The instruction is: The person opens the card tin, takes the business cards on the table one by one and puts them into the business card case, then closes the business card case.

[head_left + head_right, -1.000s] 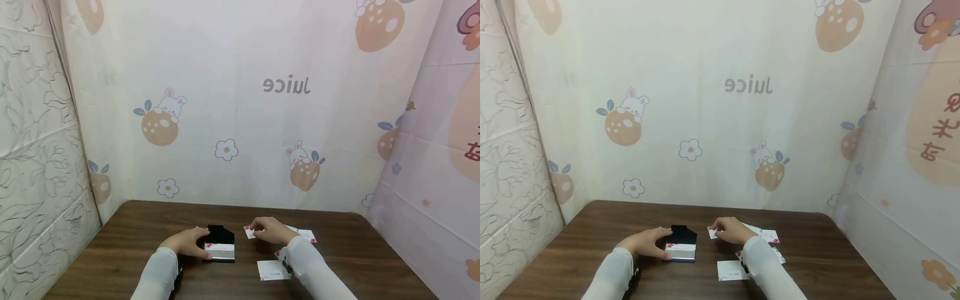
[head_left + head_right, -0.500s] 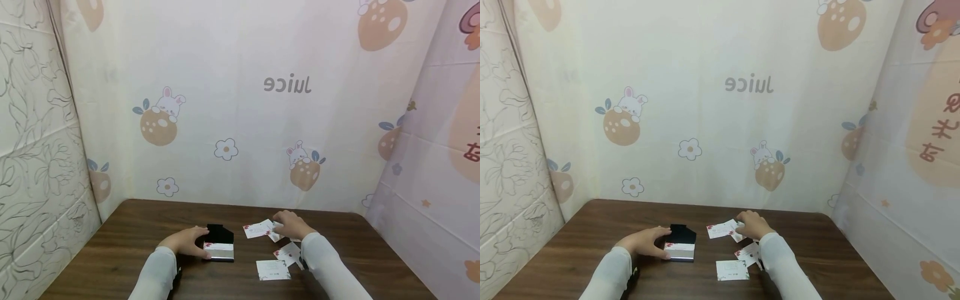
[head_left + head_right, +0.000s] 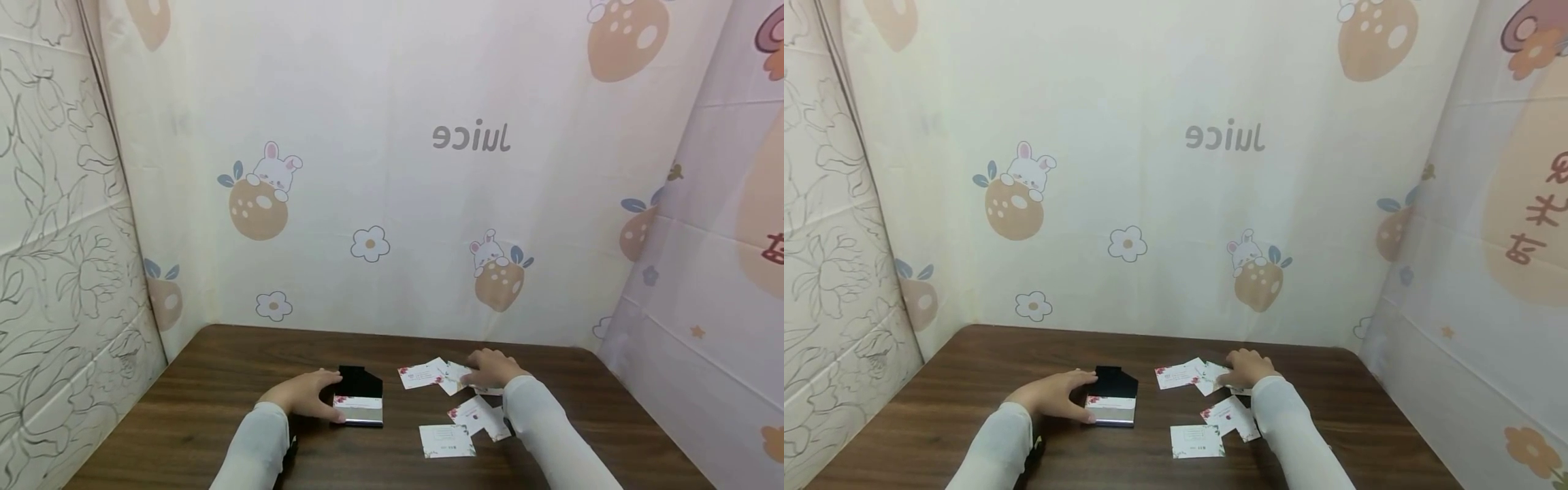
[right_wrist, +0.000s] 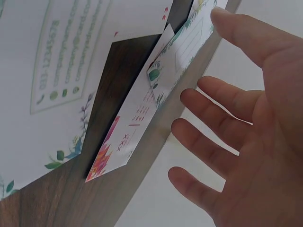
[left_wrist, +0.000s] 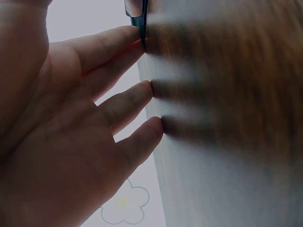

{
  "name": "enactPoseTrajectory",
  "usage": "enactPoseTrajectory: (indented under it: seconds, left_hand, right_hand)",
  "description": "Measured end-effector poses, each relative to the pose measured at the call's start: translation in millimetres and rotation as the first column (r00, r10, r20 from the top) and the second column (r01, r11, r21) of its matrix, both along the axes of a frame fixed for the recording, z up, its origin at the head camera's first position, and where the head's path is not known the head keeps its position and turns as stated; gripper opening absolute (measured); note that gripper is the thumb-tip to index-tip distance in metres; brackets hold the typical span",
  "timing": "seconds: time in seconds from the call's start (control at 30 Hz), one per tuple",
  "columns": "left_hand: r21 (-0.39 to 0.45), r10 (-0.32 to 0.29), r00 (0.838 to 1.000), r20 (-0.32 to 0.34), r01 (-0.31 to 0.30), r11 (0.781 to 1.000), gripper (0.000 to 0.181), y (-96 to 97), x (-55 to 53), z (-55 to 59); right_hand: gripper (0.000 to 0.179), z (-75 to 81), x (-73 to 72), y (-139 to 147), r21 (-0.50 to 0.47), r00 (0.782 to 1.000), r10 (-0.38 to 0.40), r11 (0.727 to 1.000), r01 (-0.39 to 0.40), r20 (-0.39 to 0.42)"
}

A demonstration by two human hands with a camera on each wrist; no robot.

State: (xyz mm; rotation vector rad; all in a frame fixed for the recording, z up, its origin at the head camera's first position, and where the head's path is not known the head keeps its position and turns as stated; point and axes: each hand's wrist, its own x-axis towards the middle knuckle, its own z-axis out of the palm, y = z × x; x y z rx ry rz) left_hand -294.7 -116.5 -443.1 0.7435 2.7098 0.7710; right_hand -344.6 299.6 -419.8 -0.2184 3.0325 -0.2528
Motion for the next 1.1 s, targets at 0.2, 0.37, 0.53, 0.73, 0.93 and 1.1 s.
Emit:
enactPoseTrajectory:
  seconds: [0.2,0.37,0.53,0.73,0.93,1.1]
  left_hand:
    - [0.016,0.000,1.000,0.008,0.000,1.000,0.086,0.3,1.7,0.5]
    - [0.019,0.001,1.000,0.007,-0.001,1.000,0.086,0.5,3.0,0.2]
    - [0.011,0.004,1.000,0.003,-0.004,1.000,0.086,0.2,2.4,-0.9]
    - [0.008,0.002,1.000,0.000,-0.002,1.000,0.086,0.3,1.1,-1.9]
    - [0.015,0.006,1.000,0.006,-0.006,1.000,0.086,0.0,2.3,-0.8]
    - [0.015,0.005,1.000,0.008,-0.005,1.000,0.086,0.2,2.6,-0.5]
  right_hand:
    - [0.055,1.9,1.8,0.2,0.038,0.999,-0.038,0.999,0.037,0.012]
    - [0.057,-3.0,1.0,2.5,0.057,0.999,-0.044,0.997,0.044,0.002]
    - [0.058,-7.8,-1.3,5.4,0.047,0.999,-0.048,0.998,0.049,-0.015]
    - [0.056,-7.6,-2.3,7.2,0.016,0.998,-0.056,0.998,0.056,-0.011]
    - [0.052,-8.7,-4.0,8.7,-0.007,0.998,-0.059,0.998,0.059,-0.006]
    - [0.048,-12.9,-12.8,13.9,-0.013,0.998,-0.057,0.998,0.057,0.005]
